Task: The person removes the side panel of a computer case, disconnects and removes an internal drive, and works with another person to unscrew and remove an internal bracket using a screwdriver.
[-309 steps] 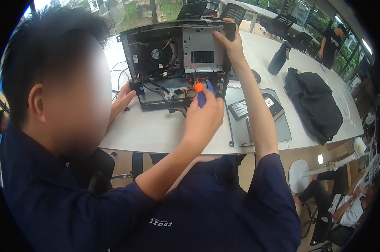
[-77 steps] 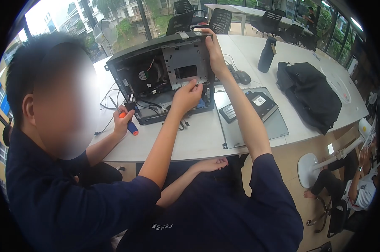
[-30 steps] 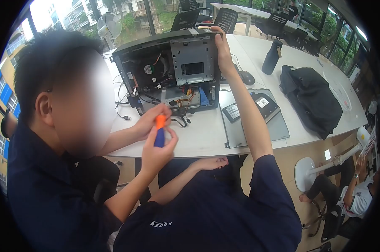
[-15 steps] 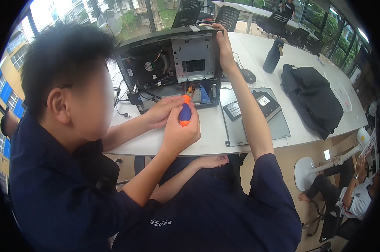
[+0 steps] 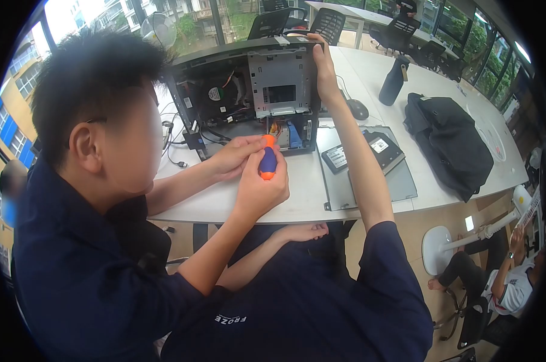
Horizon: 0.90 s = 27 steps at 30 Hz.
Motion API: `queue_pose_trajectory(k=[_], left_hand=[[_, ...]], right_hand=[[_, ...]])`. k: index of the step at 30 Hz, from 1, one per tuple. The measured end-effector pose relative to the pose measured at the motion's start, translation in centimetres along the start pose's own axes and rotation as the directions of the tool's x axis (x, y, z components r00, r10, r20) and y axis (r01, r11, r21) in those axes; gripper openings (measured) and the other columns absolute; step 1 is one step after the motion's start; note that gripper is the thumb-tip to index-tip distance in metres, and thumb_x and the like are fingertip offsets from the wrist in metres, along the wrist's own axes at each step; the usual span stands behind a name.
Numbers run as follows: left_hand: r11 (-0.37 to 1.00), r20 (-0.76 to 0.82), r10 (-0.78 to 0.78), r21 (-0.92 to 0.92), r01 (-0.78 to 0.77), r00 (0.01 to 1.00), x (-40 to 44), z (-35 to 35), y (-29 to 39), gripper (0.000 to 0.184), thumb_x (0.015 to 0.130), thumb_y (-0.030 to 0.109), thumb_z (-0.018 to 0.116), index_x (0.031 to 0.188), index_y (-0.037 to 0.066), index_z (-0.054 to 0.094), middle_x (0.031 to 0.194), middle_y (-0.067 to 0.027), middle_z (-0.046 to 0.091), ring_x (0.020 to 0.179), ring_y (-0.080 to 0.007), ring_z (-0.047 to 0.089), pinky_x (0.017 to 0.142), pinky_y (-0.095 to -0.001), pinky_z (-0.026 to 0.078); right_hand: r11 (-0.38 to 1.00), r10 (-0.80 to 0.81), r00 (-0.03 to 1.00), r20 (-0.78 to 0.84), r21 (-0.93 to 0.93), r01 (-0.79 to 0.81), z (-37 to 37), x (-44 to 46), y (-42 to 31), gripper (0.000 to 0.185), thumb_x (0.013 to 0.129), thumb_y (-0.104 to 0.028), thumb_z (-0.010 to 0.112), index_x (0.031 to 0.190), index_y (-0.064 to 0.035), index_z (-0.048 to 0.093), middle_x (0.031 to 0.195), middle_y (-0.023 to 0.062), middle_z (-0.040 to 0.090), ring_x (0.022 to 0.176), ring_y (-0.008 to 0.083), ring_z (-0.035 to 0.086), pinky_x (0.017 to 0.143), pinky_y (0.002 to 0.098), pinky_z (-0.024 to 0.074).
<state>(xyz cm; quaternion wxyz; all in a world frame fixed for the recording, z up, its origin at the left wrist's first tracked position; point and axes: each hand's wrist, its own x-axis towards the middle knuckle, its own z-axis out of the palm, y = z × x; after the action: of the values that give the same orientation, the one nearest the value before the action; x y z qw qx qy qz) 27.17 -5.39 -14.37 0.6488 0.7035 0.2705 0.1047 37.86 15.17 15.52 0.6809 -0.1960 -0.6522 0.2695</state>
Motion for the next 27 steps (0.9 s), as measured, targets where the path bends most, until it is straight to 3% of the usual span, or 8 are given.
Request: queue_pose_trajectory(k=[27], left_hand=[[0.998, 0.023, -0.015, -0.060, 0.016, 1.000, -0.5, -0.1, 1.2, 0.032, 0.100, 0.032, 0.055, 0.111, 0.002, 0.062, 0.092, -0.0006, 0.061, 0.081, -0.0109, 0.056, 0.076, -0.0260, 0.049]], right_hand=[[1.000, -0.004, 1.000, -0.007, -0.008, 0.004, -0.1, 0.2, 0.7, 0.047, 0.105, -0.043, 0.044, 0.136, -0.0088, 0.048, 0.125, 0.0070, 0.053, 0.112, 0.0161, 0.050, 0.102, 0.0280, 0.0360]])
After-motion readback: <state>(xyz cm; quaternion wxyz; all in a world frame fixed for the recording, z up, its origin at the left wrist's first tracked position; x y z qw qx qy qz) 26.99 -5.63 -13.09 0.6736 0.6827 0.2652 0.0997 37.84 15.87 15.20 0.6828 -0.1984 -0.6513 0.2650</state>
